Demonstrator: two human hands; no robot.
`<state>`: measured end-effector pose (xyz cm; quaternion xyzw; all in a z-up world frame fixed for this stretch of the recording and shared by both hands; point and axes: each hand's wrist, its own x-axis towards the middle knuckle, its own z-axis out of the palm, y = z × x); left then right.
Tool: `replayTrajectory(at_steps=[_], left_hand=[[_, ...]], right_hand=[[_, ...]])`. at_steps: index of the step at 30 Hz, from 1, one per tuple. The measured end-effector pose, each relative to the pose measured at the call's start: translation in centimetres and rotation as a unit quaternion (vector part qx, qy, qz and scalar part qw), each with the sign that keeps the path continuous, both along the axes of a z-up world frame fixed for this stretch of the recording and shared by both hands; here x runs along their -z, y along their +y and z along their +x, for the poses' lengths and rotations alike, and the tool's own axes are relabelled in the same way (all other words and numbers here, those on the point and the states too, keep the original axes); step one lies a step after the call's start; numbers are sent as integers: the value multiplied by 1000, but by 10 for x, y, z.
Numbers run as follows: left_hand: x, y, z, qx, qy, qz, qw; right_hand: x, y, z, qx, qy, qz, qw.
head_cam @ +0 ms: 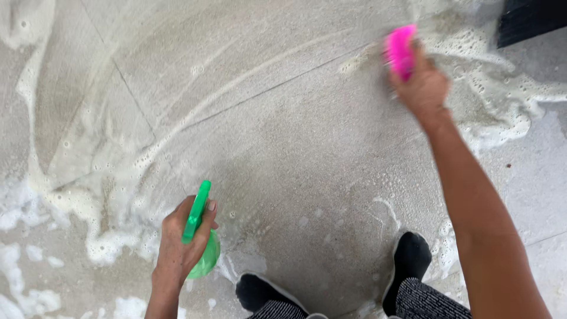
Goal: The person sprays a cleaning solution from a green spray bottle onto a tiled floor and scrubs the surface with a pink handheld brush. The person moves across the floor, repeatedly spraying and scrubbing to spread and work the soapy solution into the tiles.
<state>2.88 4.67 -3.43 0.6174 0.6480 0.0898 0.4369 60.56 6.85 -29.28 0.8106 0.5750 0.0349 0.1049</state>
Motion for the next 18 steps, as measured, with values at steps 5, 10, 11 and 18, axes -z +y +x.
replayTrajectory(at_steps=[5,10,11,18], left_hand=[[-12,-11,-2,-6,19,-11,1000],[-10,-15,-5,-29,18,-25,999],[-11,-18,-9,-29,18,-27,999],[-18,-25,-43,-67,37,-21,997]], right_hand=[[-27,28,42,140,65,119,981],[-5,36,-19,-85,83,33,992],[1,32,-11,-33,76,27,996],[-13,53,51,128,-1,72,989]])
